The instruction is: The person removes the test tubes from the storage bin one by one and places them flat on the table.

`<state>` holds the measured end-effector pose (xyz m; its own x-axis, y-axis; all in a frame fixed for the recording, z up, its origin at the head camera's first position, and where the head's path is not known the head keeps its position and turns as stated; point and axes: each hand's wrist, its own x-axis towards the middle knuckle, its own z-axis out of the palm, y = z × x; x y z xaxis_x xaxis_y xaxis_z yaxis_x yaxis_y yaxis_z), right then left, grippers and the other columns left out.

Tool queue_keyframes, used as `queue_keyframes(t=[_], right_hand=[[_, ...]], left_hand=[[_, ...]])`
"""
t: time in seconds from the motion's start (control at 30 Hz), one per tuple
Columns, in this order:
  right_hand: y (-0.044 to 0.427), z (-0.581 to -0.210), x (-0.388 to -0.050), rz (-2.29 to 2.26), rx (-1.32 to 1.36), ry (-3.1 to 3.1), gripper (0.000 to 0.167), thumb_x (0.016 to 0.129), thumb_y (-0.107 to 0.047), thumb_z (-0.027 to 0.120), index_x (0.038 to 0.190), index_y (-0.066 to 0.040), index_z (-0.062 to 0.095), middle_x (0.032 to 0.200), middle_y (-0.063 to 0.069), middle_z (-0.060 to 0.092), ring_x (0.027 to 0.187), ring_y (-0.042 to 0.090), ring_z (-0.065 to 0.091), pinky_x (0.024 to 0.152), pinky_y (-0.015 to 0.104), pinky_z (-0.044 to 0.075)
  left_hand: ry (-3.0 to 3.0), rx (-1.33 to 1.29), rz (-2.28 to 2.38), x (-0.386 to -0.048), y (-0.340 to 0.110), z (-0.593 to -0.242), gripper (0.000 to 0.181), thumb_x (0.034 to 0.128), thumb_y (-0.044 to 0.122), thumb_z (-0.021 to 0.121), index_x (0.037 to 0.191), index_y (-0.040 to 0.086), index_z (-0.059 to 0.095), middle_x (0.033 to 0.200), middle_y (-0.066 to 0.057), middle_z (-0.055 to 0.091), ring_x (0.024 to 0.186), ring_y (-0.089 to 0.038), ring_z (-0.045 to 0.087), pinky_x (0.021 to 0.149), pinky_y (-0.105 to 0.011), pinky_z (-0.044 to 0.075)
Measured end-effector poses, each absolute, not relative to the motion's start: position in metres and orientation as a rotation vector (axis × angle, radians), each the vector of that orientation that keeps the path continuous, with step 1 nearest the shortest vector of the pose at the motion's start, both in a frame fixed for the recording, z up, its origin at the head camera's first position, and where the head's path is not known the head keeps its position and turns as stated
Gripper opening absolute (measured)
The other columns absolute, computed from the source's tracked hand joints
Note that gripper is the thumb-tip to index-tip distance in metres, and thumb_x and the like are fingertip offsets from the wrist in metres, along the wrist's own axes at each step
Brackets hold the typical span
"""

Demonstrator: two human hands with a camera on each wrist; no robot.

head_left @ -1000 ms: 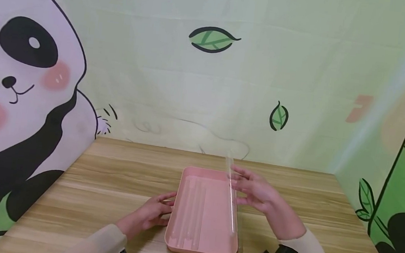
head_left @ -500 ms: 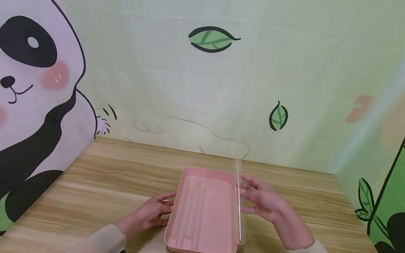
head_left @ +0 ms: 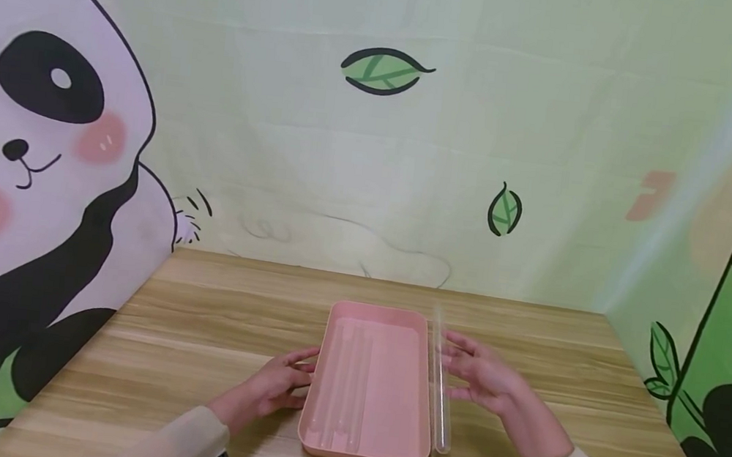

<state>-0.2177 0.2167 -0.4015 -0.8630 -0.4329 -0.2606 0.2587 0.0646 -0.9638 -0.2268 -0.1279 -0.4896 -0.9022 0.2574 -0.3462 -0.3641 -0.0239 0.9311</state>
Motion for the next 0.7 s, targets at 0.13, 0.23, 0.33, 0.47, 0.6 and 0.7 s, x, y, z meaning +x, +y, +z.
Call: queue_keyframes(t=[0.13,0.23,0.33,0.47,0.6,0.7], right_hand=[[0.22,-0.406,-0.217,-1.849,-0.143,1.868,0.069,0.105,-0.004,0.043,0.163,-0.001,0.006,0.167,0.032,0.011,0.109,0.005,0.054,0.081,0.027,0.057],[0.222,-0.41,-0.218,-1.847,-0.124,1.88,0.068,0.106,-0.005,0.043,0.163,-0.001,0.006,0.166,0.031,0.013,0.108,0.006,0.053,0.081,0.028,0.057],[0.223,-0.414,-0.218,-1.853,-0.092,1.891,0.067,0.106,-0.005,0.043,0.163,-0.001,0.009,0.164,0.031,0.019,0.105,0.006,0.054,0.081,0.029,0.057],[0.225,-0.42,-0.218,-1.867,-0.047,1.895,0.067,0.105,-0.005,0.045,0.162,0.001,0.011,0.161,0.03,0.026,0.101,0.007,0.055,0.081,0.031,0.059],[0.226,-0.426,-0.219,-1.861,-0.023,1.895,0.068,0.105,-0.006,0.046,0.162,0.002,0.01,0.16,0.028,0.028,0.102,0.007,0.053,0.081,0.031,0.059],[0.227,-0.429,-0.219,-1.852,-0.009,1.898,0.068,0.105,-0.007,0.045,0.162,0.002,0.01,0.16,0.028,0.026,0.101,0.007,0.053,0.08,0.031,0.059]], left_hand=[[1.84,-0.104,1.976,-0.227,-0.128,-0.489,0.062,0.0982,-0.004,0.052,0.157,-0.001,0.032,0.156,-0.034,0.038,0.112,-0.018,0.062,0.088,-0.041,0.053],[1.839,-0.101,1.978,-0.227,-0.128,-0.489,0.062,0.0982,-0.004,0.052,0.157,-0.001,0.032,0.157,-0.034,0.038,0.114,-0.018,0.062,0.088,-0.041,0.053],[1.839,-0.094,1.977,-0.227,-0.128,-0.489,0.063,0.098,-0.004,0.051,0.157,-0.001,0.031,0.157,-0.034,0.037,0.114,-0.018,0.062,0.088,-0.041,0.053],[1.833,-0.079,1.976,-0.227,-0.128,-0.49,0.064,0.0975,-0.005,0.051,0.158,-0.002,0.03,0.157,-0.034,0.036,0.113,-0.017,0.062,0.088,-0.041,0.053],[1.832,-0.085,1.978,-0.227,-0.127,-0.49,0.064,0.0976,-0.004,0.051,0.158,-0.001,0.03,0.157,-0.034,0.037,0.113,-0.017,0.062,0.088,-0.04,0.053],[1.836,-0.095,1.978,-0.227,-0.127,-0.49,0.063,0.0978,-0.004,0.052,0.157,-0.001,0.031,0.157,-0.034,0.038,0.113,-0.017,0.062,0.088,-0.041,0.053]])
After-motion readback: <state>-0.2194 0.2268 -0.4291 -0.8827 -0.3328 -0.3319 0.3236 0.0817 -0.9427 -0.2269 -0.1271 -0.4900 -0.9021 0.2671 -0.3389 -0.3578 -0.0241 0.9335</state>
